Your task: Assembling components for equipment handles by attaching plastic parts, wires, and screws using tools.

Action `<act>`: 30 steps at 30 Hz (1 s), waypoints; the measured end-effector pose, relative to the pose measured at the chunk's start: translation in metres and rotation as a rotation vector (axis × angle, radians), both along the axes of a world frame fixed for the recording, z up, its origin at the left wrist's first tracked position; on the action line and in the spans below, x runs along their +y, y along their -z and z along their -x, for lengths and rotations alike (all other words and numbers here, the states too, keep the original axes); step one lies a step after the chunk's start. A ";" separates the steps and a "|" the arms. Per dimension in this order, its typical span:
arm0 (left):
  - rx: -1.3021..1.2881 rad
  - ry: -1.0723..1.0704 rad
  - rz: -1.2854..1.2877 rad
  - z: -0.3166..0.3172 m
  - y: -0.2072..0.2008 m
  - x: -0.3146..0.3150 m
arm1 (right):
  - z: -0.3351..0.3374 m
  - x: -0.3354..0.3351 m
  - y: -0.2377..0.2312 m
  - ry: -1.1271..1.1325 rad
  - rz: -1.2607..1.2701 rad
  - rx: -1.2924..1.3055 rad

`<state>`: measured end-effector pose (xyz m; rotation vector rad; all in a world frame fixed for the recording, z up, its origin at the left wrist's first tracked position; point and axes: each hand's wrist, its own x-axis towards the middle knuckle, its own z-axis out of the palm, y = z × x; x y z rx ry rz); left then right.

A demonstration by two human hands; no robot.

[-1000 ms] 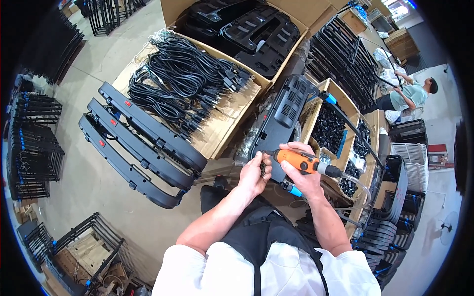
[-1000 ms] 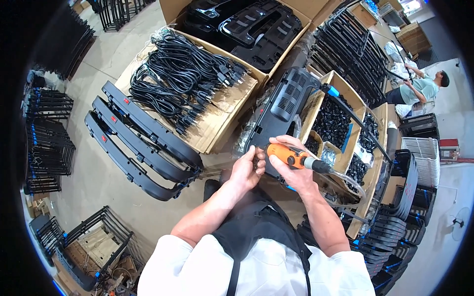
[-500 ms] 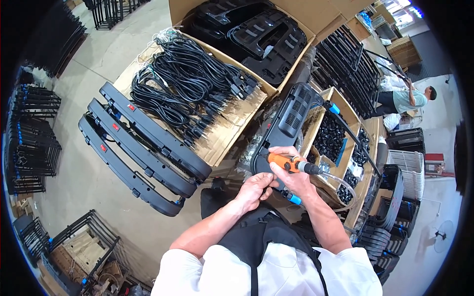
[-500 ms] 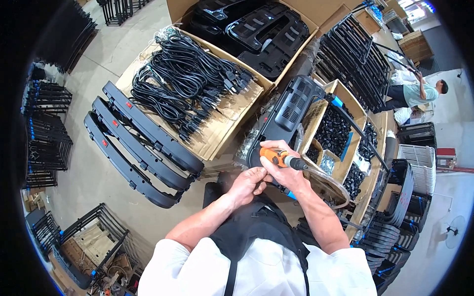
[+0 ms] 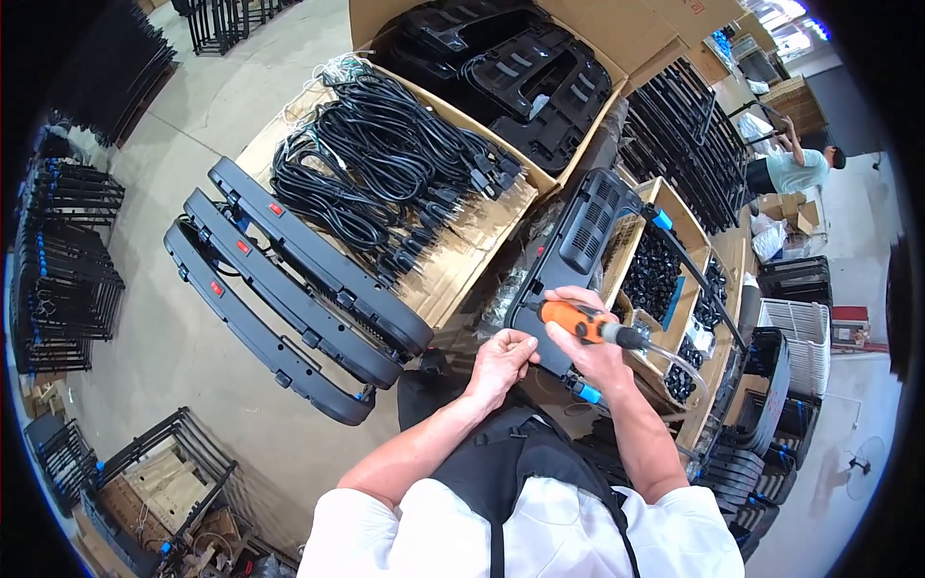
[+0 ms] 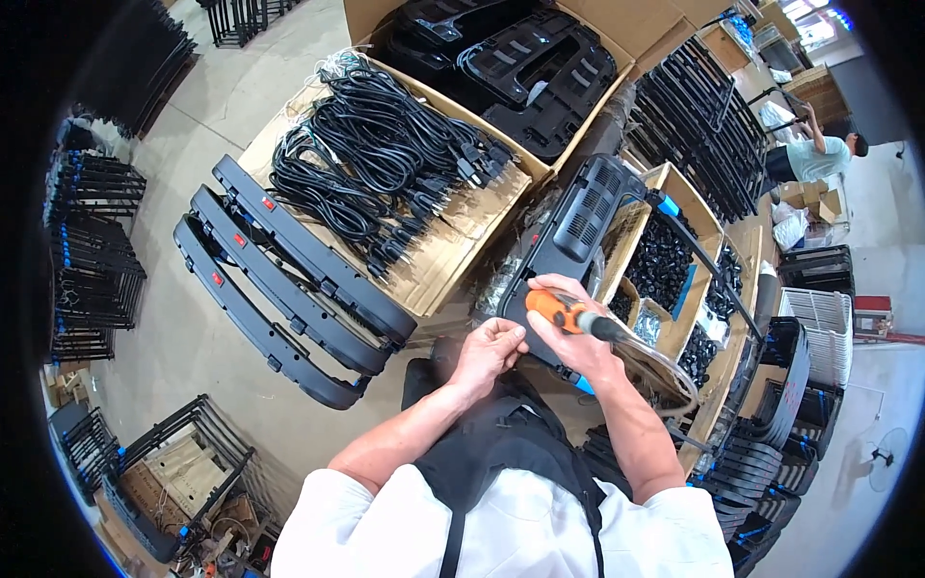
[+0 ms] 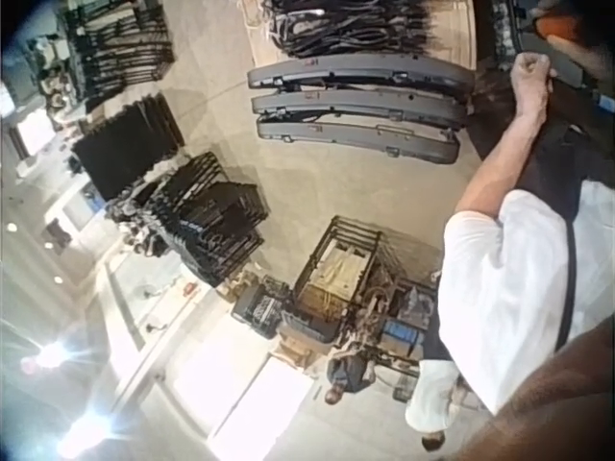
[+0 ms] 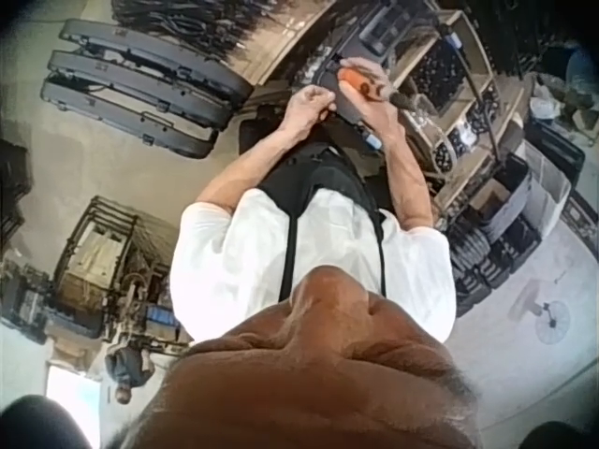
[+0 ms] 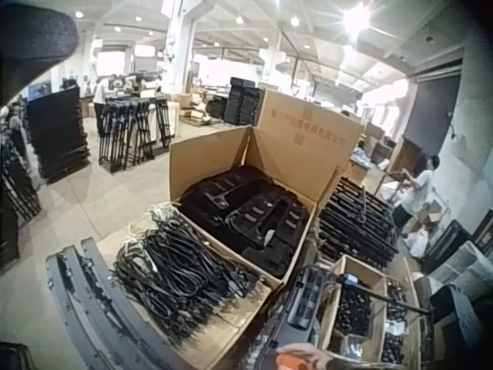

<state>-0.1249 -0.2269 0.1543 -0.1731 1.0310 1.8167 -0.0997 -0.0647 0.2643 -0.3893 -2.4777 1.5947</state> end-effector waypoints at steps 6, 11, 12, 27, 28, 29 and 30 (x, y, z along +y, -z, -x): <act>-0.213 -0.168 -0.065 0.010 -0.012 0.010 | -0.026 0.015 -0.027 0.083 0.181 0.081; -0.383 -0.127 -0.136 0.019 -0.007 0.040 | -0.044 0.041 -0.039 0.082 0.237 0.141; -0.432 -0.115 -0.166 0.021 -0.008 0.049 | -0.048 0.047 -0.040 0.094 0.263 0.151; -0.635 -0.103 -0.313 0.008 -0.028 0.236 | -0.085 0.217 -0.033 0.095 0.184 0.203; -0.619 -0.123 -0.290 0.009 -0.029 0.250 | -0.083 0.228 -0.033 0.112 0.183 0.194; -0.602 -0.142 -0.269 0.011 -0.030 0.264 | -0.080 0.239 -0.036 0.133 0.162 0.171; -0.589 -0.140 -0.270 0.015 -0.032 0.278 | -0.076 0.249 -0.034 0.163 0.200 0.179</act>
